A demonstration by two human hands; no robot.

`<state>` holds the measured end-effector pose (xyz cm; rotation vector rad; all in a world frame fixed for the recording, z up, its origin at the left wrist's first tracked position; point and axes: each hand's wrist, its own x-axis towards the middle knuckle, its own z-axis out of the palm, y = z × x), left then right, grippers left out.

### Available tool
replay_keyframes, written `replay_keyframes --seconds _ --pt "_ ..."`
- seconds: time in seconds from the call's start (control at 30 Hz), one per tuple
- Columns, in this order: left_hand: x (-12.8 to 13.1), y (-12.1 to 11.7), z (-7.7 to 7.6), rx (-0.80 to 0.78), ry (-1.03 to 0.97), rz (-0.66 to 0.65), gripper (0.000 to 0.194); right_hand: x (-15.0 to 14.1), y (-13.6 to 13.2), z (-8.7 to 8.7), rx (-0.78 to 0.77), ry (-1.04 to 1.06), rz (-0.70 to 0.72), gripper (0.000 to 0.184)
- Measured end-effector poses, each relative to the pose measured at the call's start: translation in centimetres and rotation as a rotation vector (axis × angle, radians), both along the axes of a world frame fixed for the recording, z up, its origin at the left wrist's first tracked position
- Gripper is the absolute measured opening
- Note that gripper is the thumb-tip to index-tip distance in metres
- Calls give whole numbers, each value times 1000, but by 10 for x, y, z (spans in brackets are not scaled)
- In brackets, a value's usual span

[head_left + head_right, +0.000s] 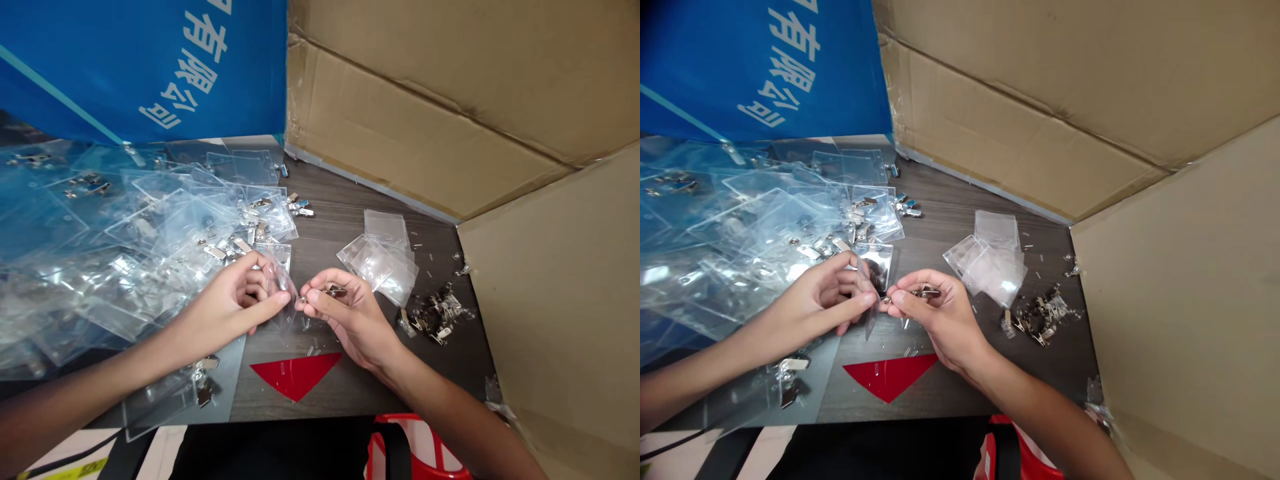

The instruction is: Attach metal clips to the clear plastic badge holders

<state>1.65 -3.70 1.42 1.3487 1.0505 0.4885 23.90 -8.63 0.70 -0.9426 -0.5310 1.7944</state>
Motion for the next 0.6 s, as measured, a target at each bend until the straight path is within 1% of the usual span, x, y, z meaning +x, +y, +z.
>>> replay_keyframes --seconds 0.1,0.2,0.27,0.37,0.5,0.6 --pt "0 0 2 -9 -3 -15 44 -1 -2 1 -3 -33 12 33" --pt "0 0 2 -10 -1 -11 45 -4 -5 4 16 -84 -17 33" --pt "0 0 2 -4 -5 -9 44 -5 -7 6 23 -99 -37 29" --pt "0 0 2 -2 -15 -14 42 -5 -8 6 5 -70 -37 26" --pt "0 0 3 -1 -44 -19 40 -3 -7 2 -23 -2 -22 29" --pt "0 -1 4 -7 -44 -27 40 -3 -5 2 -1 -17 8 29"
